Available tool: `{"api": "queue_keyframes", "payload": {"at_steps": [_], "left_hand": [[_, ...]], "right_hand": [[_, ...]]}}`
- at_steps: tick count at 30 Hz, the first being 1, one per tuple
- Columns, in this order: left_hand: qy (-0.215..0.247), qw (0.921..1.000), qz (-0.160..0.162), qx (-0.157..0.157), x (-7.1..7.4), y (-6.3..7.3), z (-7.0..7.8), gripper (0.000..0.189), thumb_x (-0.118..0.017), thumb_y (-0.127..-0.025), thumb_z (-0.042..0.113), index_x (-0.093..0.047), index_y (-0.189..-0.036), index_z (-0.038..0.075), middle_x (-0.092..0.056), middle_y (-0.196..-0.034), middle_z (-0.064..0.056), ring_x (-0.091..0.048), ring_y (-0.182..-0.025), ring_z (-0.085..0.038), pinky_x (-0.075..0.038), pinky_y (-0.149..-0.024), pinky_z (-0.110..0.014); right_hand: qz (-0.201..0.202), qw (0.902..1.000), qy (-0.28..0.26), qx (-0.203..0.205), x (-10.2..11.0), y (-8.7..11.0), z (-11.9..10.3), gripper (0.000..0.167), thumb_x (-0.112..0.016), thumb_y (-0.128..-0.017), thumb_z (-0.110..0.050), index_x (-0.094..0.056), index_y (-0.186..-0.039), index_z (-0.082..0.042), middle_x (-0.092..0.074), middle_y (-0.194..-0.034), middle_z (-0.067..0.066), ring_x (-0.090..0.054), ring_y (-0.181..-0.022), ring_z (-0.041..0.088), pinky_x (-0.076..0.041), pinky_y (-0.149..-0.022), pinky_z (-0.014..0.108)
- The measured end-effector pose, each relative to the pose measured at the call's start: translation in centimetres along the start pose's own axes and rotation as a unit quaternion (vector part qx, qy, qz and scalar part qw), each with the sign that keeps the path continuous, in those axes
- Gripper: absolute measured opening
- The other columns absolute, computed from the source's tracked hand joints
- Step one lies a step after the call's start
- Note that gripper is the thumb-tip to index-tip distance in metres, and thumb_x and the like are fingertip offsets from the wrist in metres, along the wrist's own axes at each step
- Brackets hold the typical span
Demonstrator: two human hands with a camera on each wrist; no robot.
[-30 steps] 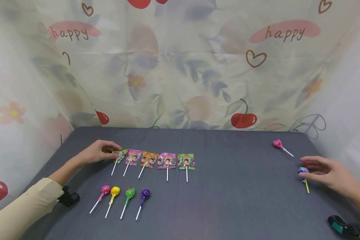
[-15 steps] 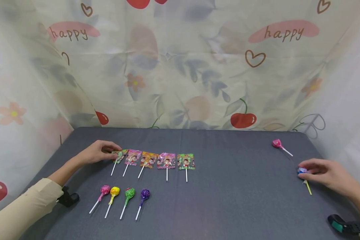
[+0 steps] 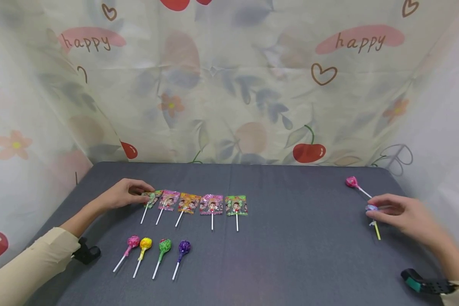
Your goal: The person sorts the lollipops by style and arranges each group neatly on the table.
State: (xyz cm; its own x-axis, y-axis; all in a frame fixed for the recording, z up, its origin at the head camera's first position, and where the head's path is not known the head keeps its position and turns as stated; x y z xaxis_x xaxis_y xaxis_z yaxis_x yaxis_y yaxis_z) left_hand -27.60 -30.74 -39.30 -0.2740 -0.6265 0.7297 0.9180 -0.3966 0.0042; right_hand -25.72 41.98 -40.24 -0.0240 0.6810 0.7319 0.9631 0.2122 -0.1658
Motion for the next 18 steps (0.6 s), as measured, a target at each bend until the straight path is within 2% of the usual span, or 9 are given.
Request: {"api": "queue_keyframes", "payload": {"at_steps": [9,14,18], "left_hand": [[0.001,1.0,0.003,-0.001,-0.1,0.1,-0.2,0.029,-0.074,-0.095,0.011,-0.071,-0.12,-0.003,-0.07,-0.113,-0.015,-0.066,-0.105,-0.032,-0.052,-0.081,-0.038],[0.001,1.0,0.004,-0.005,0.0,0.1,-0.1,0.028,-0.074,-0.095,0.011,-0.071,-0.119,-0.003,-0.07,-0.114,-0.015,-0.066,-0.105,-0.032,-0.052,-0.081,-0.038],[0.002,1.0,0.003,-0.005,0.0,0.1,0.0,0.028,-0.074,-0.095,0.011,-0.071,-0.119,-0.003,-0.07,-0.114,-0.015,-0.065,-0.105,-0.031,-0.052,-0.081,-0.038]], "right_hand": [[-0.023,0.9947,-0.078,0.063,-3.0,-1.2,-4.4,0.031,-0.076,-0.091,-0.001,-0.067,-0.12,0.003,-0.07,-0.112,0.001,-0.066,-0.098,0.004,-0.054,-0.073,0.022],[-0.049,0.9899,-0.111,0.074,-4.4,-1.7,-6.2,0.032,-0.074,-0.093,-0.001,-0.066,-0.124,0.004,-0.068,-0.118,0.002,-0.068,-0.102,0.008,-0.054,-0.075,0.024],[-0.059,0.9867,-0.136,0.065,-5.7,-2.0,-7.5,0.032,-0.074,-0.094,-0.003,-0.065,-0.123,0.005,-0.068,-0.117,0.002,-0.069,-0.101,0.011,-0.055,-0.076,0.027]]}}
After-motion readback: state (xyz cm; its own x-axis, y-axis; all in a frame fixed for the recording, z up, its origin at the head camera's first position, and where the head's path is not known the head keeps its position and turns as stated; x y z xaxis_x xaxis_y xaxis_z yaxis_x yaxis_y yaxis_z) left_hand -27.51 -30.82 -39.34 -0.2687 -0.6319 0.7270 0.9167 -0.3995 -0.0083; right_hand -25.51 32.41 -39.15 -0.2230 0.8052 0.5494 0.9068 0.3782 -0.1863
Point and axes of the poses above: each hand's wrist, its own y-axis away from the middle knuckle, its own x-axis out of the back of the hand, z = x × y, the point moved 4 cm from there along -y, towards the middle knuckle
